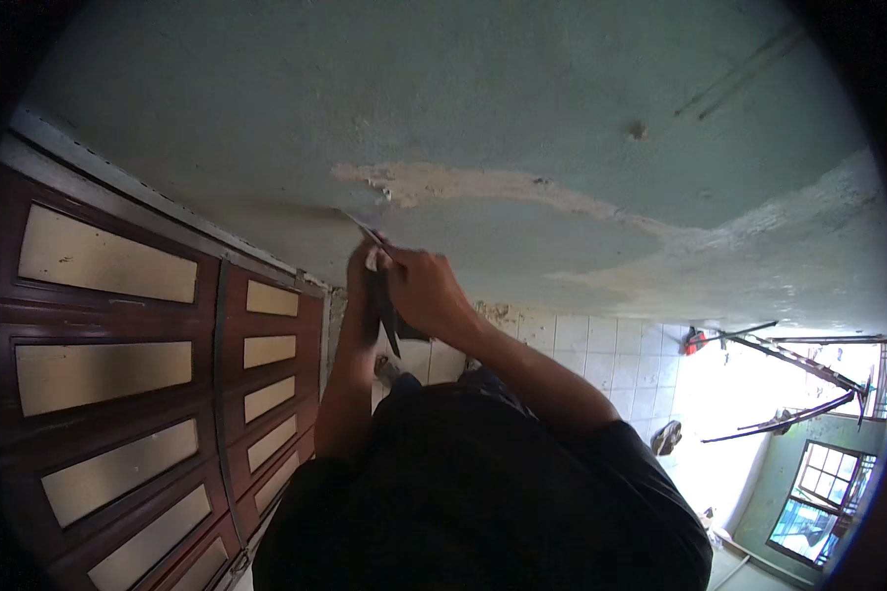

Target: Scraping old paint or plaster from a wall using a metal scraper.

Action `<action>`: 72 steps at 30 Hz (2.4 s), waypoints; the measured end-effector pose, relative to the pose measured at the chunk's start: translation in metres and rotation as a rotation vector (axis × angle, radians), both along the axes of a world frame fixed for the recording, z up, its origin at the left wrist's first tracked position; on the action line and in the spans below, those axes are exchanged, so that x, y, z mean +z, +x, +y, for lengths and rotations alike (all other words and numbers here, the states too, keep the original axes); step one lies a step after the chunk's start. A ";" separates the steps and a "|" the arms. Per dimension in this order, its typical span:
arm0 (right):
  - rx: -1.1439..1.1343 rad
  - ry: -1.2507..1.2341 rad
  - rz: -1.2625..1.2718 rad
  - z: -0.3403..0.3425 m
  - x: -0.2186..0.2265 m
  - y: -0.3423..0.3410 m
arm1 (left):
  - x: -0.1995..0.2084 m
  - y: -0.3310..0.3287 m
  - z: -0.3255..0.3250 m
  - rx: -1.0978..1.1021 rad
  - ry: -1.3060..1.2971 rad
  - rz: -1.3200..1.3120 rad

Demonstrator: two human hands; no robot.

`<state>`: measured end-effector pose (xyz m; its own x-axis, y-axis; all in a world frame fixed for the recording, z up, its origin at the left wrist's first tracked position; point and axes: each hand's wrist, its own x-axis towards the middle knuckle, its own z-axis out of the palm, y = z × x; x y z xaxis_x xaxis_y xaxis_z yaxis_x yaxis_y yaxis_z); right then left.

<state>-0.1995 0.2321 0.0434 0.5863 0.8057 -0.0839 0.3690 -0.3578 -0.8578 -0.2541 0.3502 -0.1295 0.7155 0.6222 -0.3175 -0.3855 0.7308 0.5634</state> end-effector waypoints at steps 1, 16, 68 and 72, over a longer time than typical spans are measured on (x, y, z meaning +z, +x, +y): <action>-0.004 -0.005 0.004 0.007 -0.007 -0.001 | -0.001 -0.004 0.010 0.018 0.255 0.054; 0.089 0.020 -0.176 0.000 -0.013 -0.003 | -0.027 0.000 0.002 -0.151 -0.176 -0.141; -0.117 -0.099 -0.237 0.008 0.017 -0.028 | 0.015 -0.005 0.003 -0.269 -0.147 -0.126; -0.106 -0.122 -0.190 -0.030 0.052 -0.019 | 0.013 0.006 -0.014 -0.477 0.154 -0.323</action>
<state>-0.2186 0.2024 0.0955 0.6818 0.7293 -0.0572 0.4741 -0.4999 -0.7248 -0.2484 0.3359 -0.1170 0.9728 0.2297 0.0314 -0.2041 0.7845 0.5856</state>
